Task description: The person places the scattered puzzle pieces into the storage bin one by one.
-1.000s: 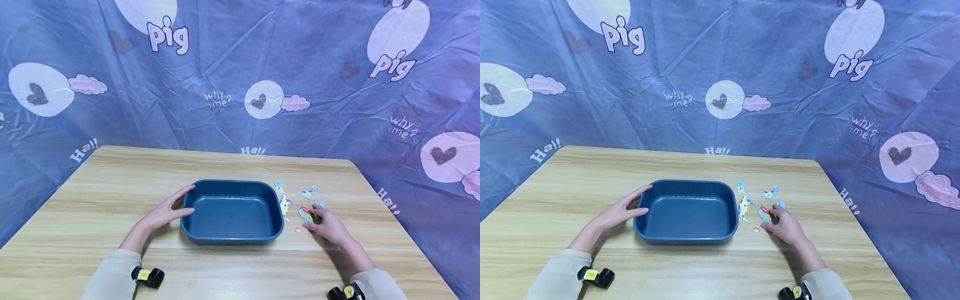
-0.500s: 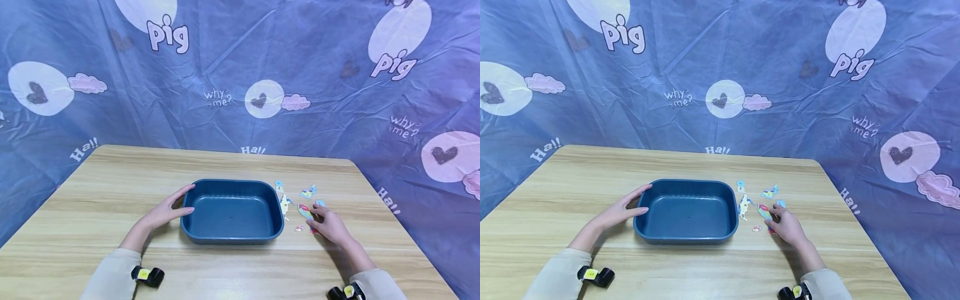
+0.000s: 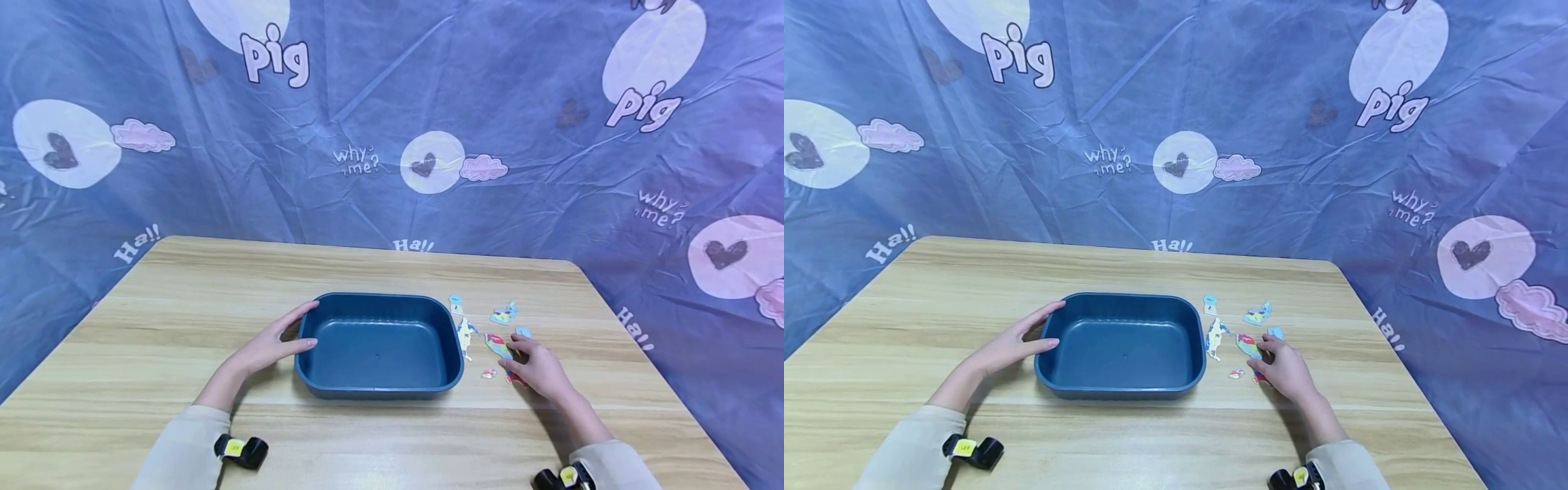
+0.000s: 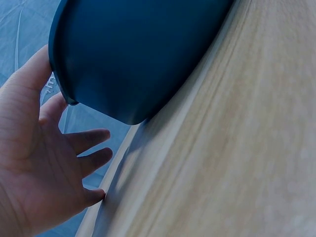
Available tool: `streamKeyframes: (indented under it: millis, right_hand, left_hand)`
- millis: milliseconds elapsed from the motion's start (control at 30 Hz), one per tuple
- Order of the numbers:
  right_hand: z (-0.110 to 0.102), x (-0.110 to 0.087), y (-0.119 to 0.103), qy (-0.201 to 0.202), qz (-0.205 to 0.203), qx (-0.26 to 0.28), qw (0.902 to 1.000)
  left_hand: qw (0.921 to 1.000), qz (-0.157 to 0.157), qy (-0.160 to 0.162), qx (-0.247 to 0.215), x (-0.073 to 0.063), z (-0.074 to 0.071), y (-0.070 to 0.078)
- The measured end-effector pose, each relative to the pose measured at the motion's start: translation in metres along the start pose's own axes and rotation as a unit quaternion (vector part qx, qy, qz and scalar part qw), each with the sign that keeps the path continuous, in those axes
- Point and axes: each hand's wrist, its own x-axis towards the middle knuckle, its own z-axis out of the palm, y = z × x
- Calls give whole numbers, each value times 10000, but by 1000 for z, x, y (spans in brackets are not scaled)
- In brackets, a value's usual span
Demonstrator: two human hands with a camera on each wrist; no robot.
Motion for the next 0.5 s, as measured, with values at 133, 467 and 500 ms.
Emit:
streamKeyframes:
  millis: [133, 467, 500]
  right_hand:
    - [0, -1, -1, 2, 122, -1, 9999]
    - [0, -1, -1, 90, 94, 72, 9999]
    - [0, -1, -1, 103, 92, 78, 9999]
  left_hand:
    - [10000, 5, -15, 25, 0, 0, 0]
    - [10000, 46, -42, 7, -1, 0, 2]
    - [10000, 52, -45, 8, -1, 0, 1]
